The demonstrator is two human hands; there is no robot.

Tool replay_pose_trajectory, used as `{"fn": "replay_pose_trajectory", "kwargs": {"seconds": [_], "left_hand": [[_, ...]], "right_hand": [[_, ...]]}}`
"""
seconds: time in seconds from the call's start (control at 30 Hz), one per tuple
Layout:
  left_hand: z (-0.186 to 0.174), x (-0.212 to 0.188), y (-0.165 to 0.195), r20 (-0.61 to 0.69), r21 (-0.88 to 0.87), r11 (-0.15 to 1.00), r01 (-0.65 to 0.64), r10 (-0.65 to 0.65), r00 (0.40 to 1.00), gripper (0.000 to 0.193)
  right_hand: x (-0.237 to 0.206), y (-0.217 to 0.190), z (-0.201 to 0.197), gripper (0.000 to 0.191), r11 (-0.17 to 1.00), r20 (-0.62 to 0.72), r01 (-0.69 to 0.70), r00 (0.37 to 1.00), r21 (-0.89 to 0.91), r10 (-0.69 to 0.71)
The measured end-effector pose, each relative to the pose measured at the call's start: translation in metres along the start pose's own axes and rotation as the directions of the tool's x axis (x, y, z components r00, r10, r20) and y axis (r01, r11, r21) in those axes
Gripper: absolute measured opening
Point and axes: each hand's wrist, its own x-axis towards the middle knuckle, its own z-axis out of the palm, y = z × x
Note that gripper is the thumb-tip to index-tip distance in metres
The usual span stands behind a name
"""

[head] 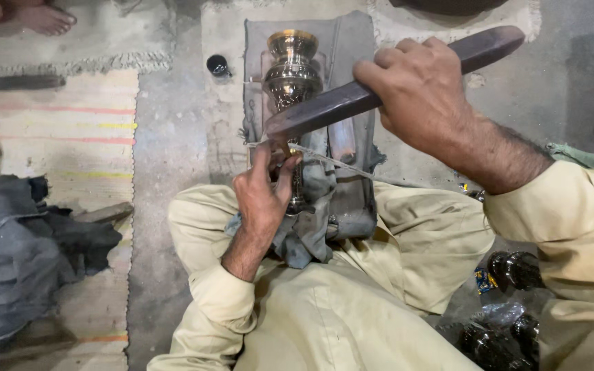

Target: The person sits cross-legged on the floor holding an ornate brass vase steady with one hand while using a small chisel and a wooden mallet to carve decorative patterns into its surface, repositioning the chisel around the vase as they strike.

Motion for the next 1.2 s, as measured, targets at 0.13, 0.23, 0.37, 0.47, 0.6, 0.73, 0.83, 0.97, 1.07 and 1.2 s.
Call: {"fn": "replay_pose_trajectory", "kwargs": {"seconds": [0.13, 0.23, 0.37, 0.47, 0.6, 0.73, 0.83, 0.97, 1.07, 1.2], "left_hand": [[0.0022, 0.0001, -0.0002, -0.082, -0.059, 0.995, -0.077, 0.072, 0.994, 0.039], [0.0013, 0.0004, -0.0005, -0.052, -0.012, 0.998, -0.057, 0.057, 0.997, 0.036], [0.0013, 0.0002, 0.0002, -0.004, -0.017, 1.0, 0.015, -0.015, 1.0, 0.034], [0.0008, 0.0008, 0.0006, -0.048, -0.068, 0.997, -0.035, 0.032, 0.998, 0.036], [0.0003, 0.0012, 0.0012, -0.046, -0.075, 0.996, -0.037, 0.034, 0.998, 0.038], [-0.0006, 0.0019, 0.0017, -0.014, -0.058, 0.998, -0.036, 0.035, 0.999, 0.037], [-0.0013, 0.0031, 0.003, 0.001, -0.086, 0.996, 0.025, -0.025, 1.0, 0.037], [-0.0028, 0.0036, 0.0049, -0.043, -0.129, 0.99, -0.062, 0.057, 0.997, 0.037], [-0.0026, 0.0028, 0.0048, -0.049, -0.114, 0.992, -0.061, 0.055, 0.997, 0.036], [0.0021, 0.001, 0.0014, -0.018, -0.077, 0.997, -0.021, 0.019, 1.0, 0.037]], "right_hand": [[-0.0015, 0.0021, -0.0035, 0.025, 0.997, -0.044, -0.012, 0.999, 0.07, 0.016], [0.0002, 0.0019, -0.0036, 0.02, 0.999, -0.011, -0.027, 1.0, 0.029, 0.027], [0.0019, 0.0014, -0.0022, 0.022, 0.994, -0.032, -0.017, 0.999, 0.105, 0.02], [0.0013, 0.0006, -0.0004, 0.023, 0.995, 0.031, -0.026, 0.999, -0.091, 0.029], [-0.0005, 0.0036, 0.0011, 0.022, 0.995, 0.021, -0.083, 0.996, 0.052, 0.082], [-0.0015, 0.0038, 0.0041, 0.019, 0.993, -0.039, -0.088, 0.995, 0.076, 0.091], [-0.001, 0.0024, 0.0043, 0.014, 0.998, 0.038, -0.064, 0.997, -0.024, 0.065], [0.0, 0.0024, -0.0013, 0.023, 0.994, -0.048, 0.003, 0.999, -0.112, -0.009], [0.0023, 0.0022, -0.004, 0.022, 0.991, -0.003, -0.082, 0.997, 0.109, 0.083], [0.0002, -0.0006, -0.0029, 0.026, 0.998, -0.033, -0.055, 0.998, 0.041, 0.057]]}}
